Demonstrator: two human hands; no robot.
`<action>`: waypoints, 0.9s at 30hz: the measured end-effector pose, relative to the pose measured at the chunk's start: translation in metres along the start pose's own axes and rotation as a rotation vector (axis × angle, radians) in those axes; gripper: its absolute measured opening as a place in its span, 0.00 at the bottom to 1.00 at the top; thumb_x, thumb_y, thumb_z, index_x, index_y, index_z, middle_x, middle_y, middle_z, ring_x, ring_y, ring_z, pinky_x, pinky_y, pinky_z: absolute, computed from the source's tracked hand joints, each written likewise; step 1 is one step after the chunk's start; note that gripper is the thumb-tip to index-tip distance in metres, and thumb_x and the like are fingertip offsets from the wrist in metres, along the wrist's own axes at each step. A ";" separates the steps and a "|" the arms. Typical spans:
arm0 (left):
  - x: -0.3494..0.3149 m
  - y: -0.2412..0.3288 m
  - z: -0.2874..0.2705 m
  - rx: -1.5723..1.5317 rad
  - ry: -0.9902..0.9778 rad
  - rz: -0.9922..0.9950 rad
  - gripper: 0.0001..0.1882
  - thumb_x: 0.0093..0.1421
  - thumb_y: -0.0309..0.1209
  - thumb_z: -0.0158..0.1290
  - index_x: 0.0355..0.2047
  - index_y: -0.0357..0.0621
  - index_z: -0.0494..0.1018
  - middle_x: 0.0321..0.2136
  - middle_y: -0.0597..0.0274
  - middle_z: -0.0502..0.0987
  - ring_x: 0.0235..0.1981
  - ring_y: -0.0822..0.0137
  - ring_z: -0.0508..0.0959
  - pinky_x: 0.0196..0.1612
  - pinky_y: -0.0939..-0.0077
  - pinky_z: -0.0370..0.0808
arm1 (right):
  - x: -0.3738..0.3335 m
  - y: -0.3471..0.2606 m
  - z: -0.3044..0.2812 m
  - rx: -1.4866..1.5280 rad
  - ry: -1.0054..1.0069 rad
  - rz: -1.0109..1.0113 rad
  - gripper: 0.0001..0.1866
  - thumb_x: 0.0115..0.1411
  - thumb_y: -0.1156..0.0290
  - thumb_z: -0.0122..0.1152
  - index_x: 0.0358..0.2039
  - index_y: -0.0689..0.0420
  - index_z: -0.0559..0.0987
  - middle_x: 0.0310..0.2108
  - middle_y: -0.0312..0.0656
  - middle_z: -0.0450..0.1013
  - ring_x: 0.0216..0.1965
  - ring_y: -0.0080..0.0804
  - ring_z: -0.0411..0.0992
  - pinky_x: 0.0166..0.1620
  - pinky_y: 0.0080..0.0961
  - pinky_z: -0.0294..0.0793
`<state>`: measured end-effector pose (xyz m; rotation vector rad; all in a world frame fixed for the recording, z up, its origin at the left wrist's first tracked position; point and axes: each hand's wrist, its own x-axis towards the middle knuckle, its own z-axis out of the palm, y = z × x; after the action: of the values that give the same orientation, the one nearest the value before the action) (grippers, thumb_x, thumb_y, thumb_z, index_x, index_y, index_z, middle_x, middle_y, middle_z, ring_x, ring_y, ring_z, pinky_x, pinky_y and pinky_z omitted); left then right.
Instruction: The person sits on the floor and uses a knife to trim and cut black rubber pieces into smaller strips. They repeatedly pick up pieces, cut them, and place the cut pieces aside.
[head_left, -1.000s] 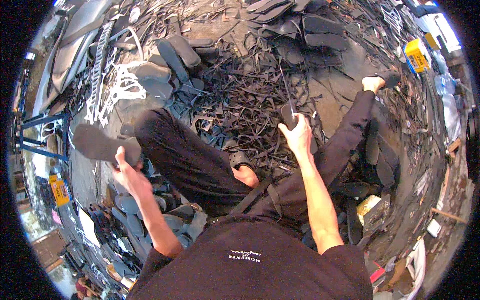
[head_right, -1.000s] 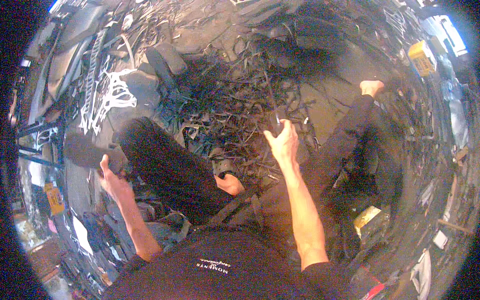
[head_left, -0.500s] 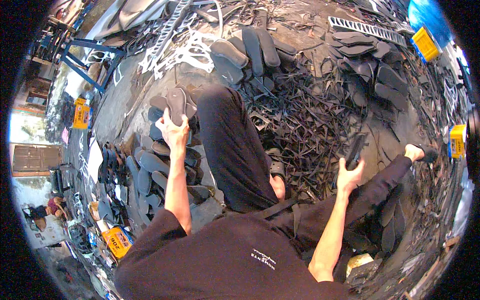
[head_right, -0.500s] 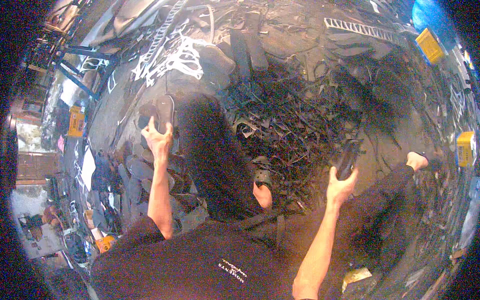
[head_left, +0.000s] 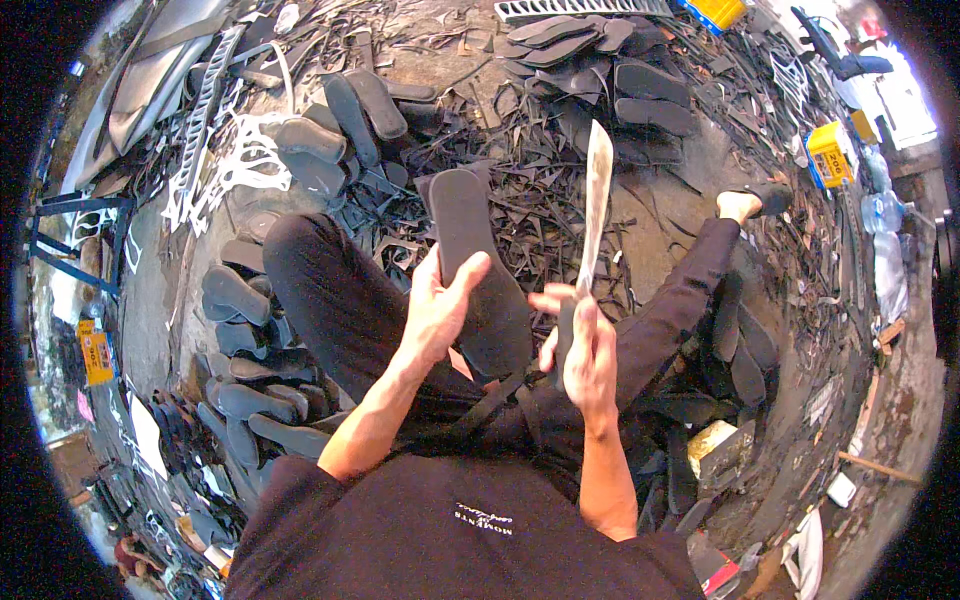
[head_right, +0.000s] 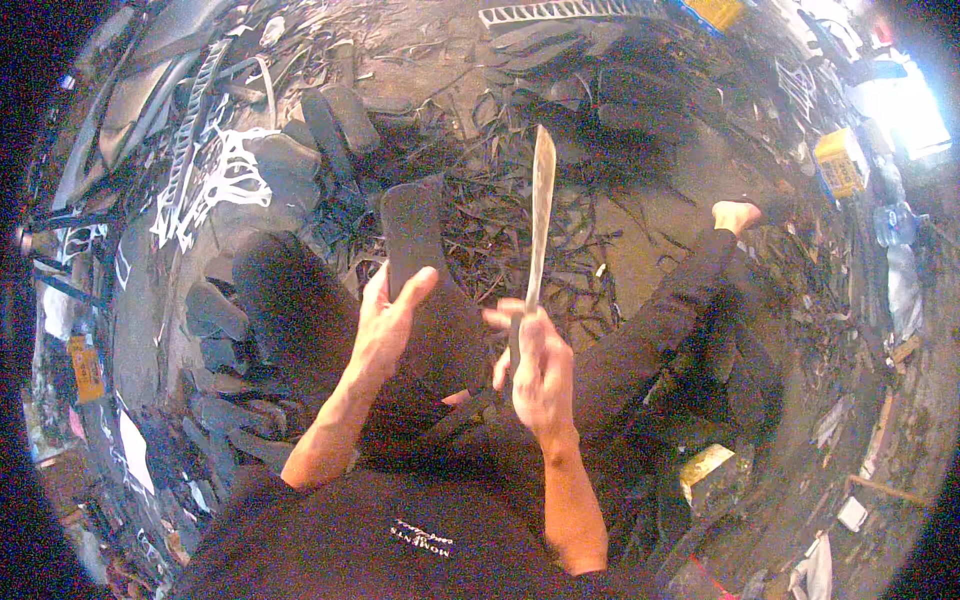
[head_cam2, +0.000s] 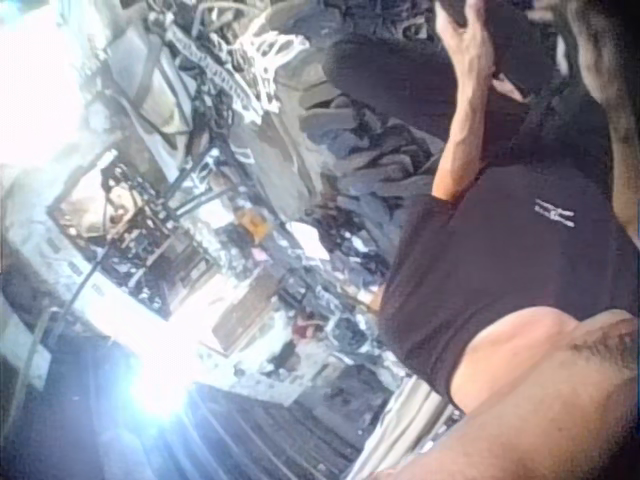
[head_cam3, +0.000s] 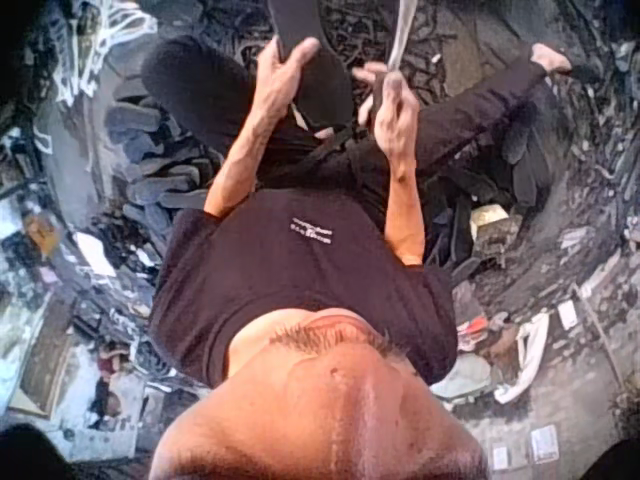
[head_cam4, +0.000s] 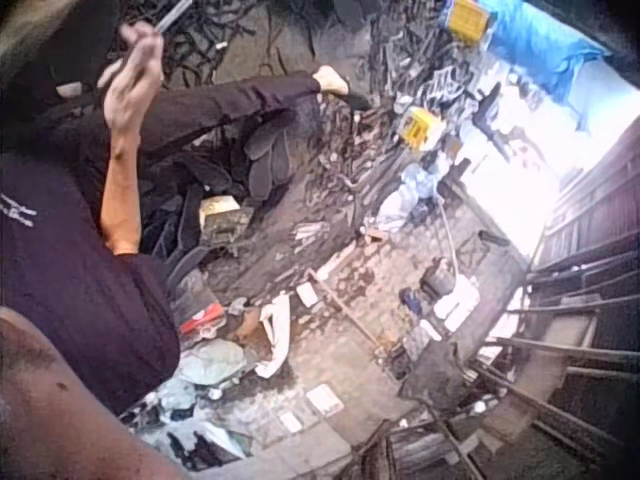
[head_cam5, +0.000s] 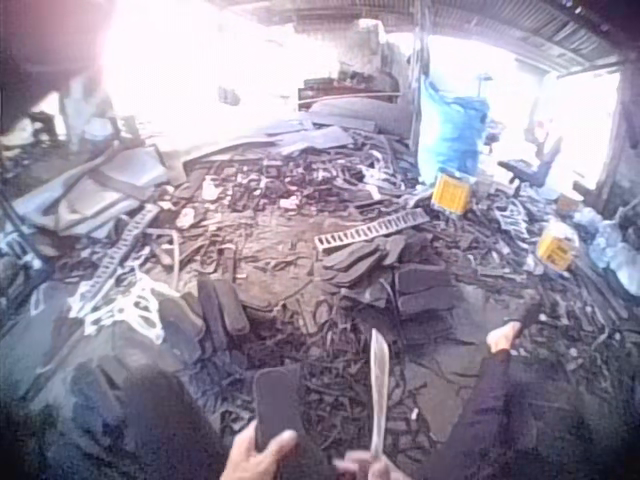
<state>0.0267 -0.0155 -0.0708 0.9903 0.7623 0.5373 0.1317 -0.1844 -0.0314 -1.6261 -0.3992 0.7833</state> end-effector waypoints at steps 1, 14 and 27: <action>0.003 0.006 -0.002 0.028 0.006 0.032 0.17 0.70 0.39 0.63 0.52 0.40 0.78 0.45 0.67 0.82 0.40 0.76 0.79 0.46 0.75 0.78 | -0.010 0.007 -0.010 -0.132 -0.069 -0.079 0.35 0.82 0.45 0.32 0.50 0.65 0.79 0.34 0.44 0.81 0.18 0.23 0.72 0.25 0.23 0.72; -0.028 0.051 0.017 0.071 -0.151 -0.185 0.20 0.74 0.43 0.58 0.57 0.44 0.78 0.41 0.71 0.83 0.36 0.80 0.79 0.41 0.78 0.78 | -0.047 0.022 -0.026 -0.540 -0.136 -0.113 0.25 0.78 0.46 0.46 0.45 0.59 0.77 0.29 0.56 0.76 0.31 0.61 0.79 0.33 0.48 0.74; -0.051 0.015 0.017 -0.078 -0.083 -0.231 0.20 0.75 0.43 0.56 0.59 0.43 0.77 0.46 0.70 0.82 0.43 0.78 0.78 0.49 0.77 0.76 | 0.009 -0.015 -0.011 0.060 -0.310 0.043 0.28 0.75 0.46 0.57 0.56 0.62 0.77 0.36 0.34 0.77 0.37 0.22 0.75 0.44 0.23 0.76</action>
<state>0.0069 -0.0544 -0.0351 0.8338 0.7639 0.3213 0.1485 -0.1834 -0.0193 -1.4641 -0.5557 1.0751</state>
